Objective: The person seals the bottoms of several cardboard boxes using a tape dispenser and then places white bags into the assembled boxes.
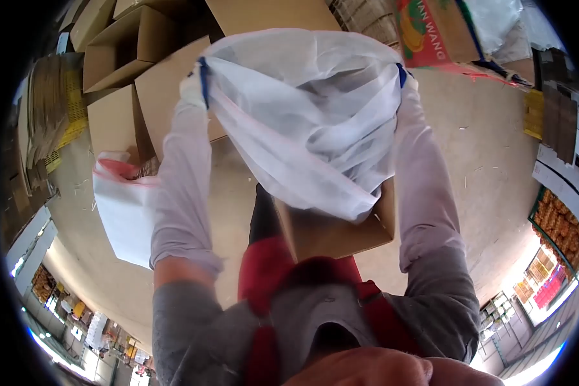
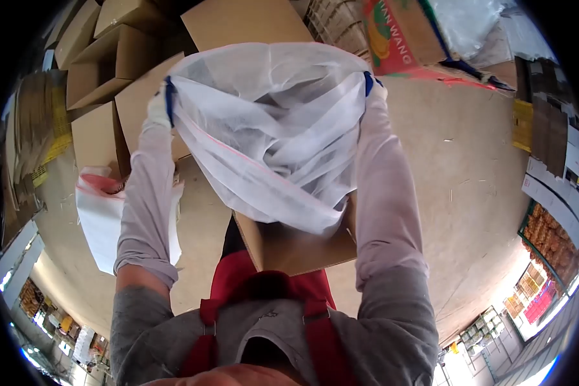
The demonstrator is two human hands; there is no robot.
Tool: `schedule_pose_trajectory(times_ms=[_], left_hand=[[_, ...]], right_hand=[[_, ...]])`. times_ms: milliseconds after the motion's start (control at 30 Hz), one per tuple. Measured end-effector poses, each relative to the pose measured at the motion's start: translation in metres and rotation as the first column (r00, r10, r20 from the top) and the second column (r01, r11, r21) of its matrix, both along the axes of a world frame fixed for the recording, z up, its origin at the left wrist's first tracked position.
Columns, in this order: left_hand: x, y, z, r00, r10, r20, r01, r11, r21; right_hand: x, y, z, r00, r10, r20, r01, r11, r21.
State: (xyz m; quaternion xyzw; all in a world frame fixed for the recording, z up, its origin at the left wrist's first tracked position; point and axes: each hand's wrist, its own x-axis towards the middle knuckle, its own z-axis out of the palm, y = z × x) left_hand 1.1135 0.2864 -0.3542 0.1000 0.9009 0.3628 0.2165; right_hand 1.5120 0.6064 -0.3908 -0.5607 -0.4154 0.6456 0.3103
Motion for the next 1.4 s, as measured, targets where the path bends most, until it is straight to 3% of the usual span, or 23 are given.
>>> schedule_pose_trajectory(times_ms=[67, 167, 233, 267, 333, 400, 467, 533, 600, 633, 733, 833, 933, 967, 1033, 1067, 1100, 1200, 1233, 1300, 1333, 1367, 1400], left_hand=[[0.045, -0.015, -0.036, 0.900, 0.244, 0.362, -0.315, 0.937, 0.152], [0.128, -0.108, -0.070, 0.798, 0.148, 0.584, -0.172, 0.985, -0.014], [0.177, -0.170, -0.046, 0.648, 0.224, 0.728, -0.194, 0.973, -0.127], [0.194, -0.186, -0.017, 0.524, 0.420, 0.741, -0.439, 0.879, -0.187], [0.202, -0.225, 0.030, 0.597, 0.323, 0.734, -0.474, 0.881, -0.003], [0.214, -0.192, 0.124, 0.663, -0.119, 0.739, -0.224, 0.911, 0.348], [0.248, -0.151, 0.169, 0.438, -0.475, 0.763, -0.147, 0.800, 0.582], [0.286, -0.105, 0.183, 0.240, -0.542, 0.805, -0.137, 0.802, 0.581], [0.331, -0.087, 0.145, 0.456, -0.358, 0.815, -0.181, 0.859, 0.478], [0.333, -0.080, 0.142, 0.472, -0.354, 0.807, -0.170, 0.862, 0.478], [0.352, -0.077, 0.152, 0.383, -0.066, 0.921, -0.305, 0.932, 0.194], [0.386, -0.101, 0.108, 0.450, 0.081, 0.889, -0.371, 0.923, 0.104], [0.376, -0.132, 0.141, 0.736, -0.115, 0.667, -0.254, 0.867, 0.428], [0.374, -0.150, 0.144, 0.721, -0.063, 0.690, -0.329, 0.845, 0.421], [0.372, -0.179, 0.154, 0.699, -0.006, 0.715, -0.402, 0.823, 0.400], [0.373, -0.184, 0.161, 0.589, 0.003, 0.808, -0.497, 0.790, 0.359], [0.373, -0.186, 0.166, 0.468, 0.003, 0.884, -0.585, 0.751, 0.307], [0.390, -0.180, 0.165, 0.488, -0.074, 0.870, -0.360, 0.891, 0.278], [0.392, -0.197, 0.162, 0.481, -0.060, 0.875, -0.368, 0.892, 0.263], [0.394, -0.244, 0.137, 0.310, -0.139, 0.941, -0.429, 0.862, 0.268], [0.396, -0.267, 0.121, 0.252, -0.166, 0.953, -0.453, 0.850, 0.268], [0.404, -0.296, 0.103, 0.147, -0.146, 0.978, -0.525, 0.826, 0.202], [0.409, -0.311, 0.090, 0.172, -0.160, 0.972, -0.367, 0.905, 0.214]], right_hand=[[0.021, -0.027, -0.029, 0.998, 0.036, 0.053, -0.030, 0.994, -0.101], [0.087, -0.088, -0.028, 0.952, 0.158, 0.261, -0.098, 0.969, -0.228], [0.124, -0.114, 0.006, 0.810, 0.294, 0.508, -0.179, 0.948, -0.263], [0.136, -0.121, 0.041, 0.726, 0.333, 0.601, -0.199, 0.939, -0.280], [0.147, -0.150, 0.128, 0.873, 0.231, 0.430, -0.203, 0.973, -0.111], [0.130, -0.189, 0.193, 0.924, 0.352, 0.149, -0.362, 0.931, 0.044], [0.082, -0.216, 0.209, 0.788, 0.597, 0.153, -0.600, 0.799, -0.030], [0.041, -0.236, 0.149, 0.551, 0.513, 0.659, -0.783, 0.592, 0.194], [0.050, -0.269, 0.079, 0.220, 0.738, 0.638, -0.885, 0.427, -0.188], [0.052, -0.282, 0.101, 0.049, 0.807, 0.589, -0.959, 0.204, -0.199], [0.078, -0.323, 0.178, -0.129, 0.721, 0.681, -0.976, 0.030, -0.217], [0.115, -0.339, 0.203, -0.071, 0.801, 0.594, -0.997, -0.058, -0.041], [0.152, -0.295, 0.249, 0.526, 0.849, 0.043, -0.847, 0.528, -0.061], [0.180, -0.288, 0.239, 0.774, 0.631, -0.042, -0.608, 0.723, -0.328], [0.181, -0.268, 0.247, 0.977, 0.203, -0.068, -0.212, 0.888, -0.408], [0.186, -0.265, 0.233, 0.979, 0.087, -0.184, -0.173, 0.828, -0.534], [0.191, -0.275, 0.199, 0.865, 0.498, -0.066, -0.500, 0.838, -0.219], [0.118, -0.281, 0.208, 0.959, 0.007, -0.282, -0.231, 0.595, -0.770], [0.128, -0.294, 0.208, 0.930, 0.307, -0.202, -0.362, 0.861, -0.358], [0.173, -0.290, 0.171, 0.955, -0.060, -0.290, -0.195, 0.608, -0.769], [0.209, -0.297, 0.152, 0.636, -0.312, -0.706, -0.325, 0.722, -0.611], [0.219, -0.292, 0.185, 0.838, -0.376, -0.396, -0.031, 0.692, -0.721], [0.249, -0.293, 0.175, 0.857, -0.342, -0.384, -0.035, 0.706, -0.708]])
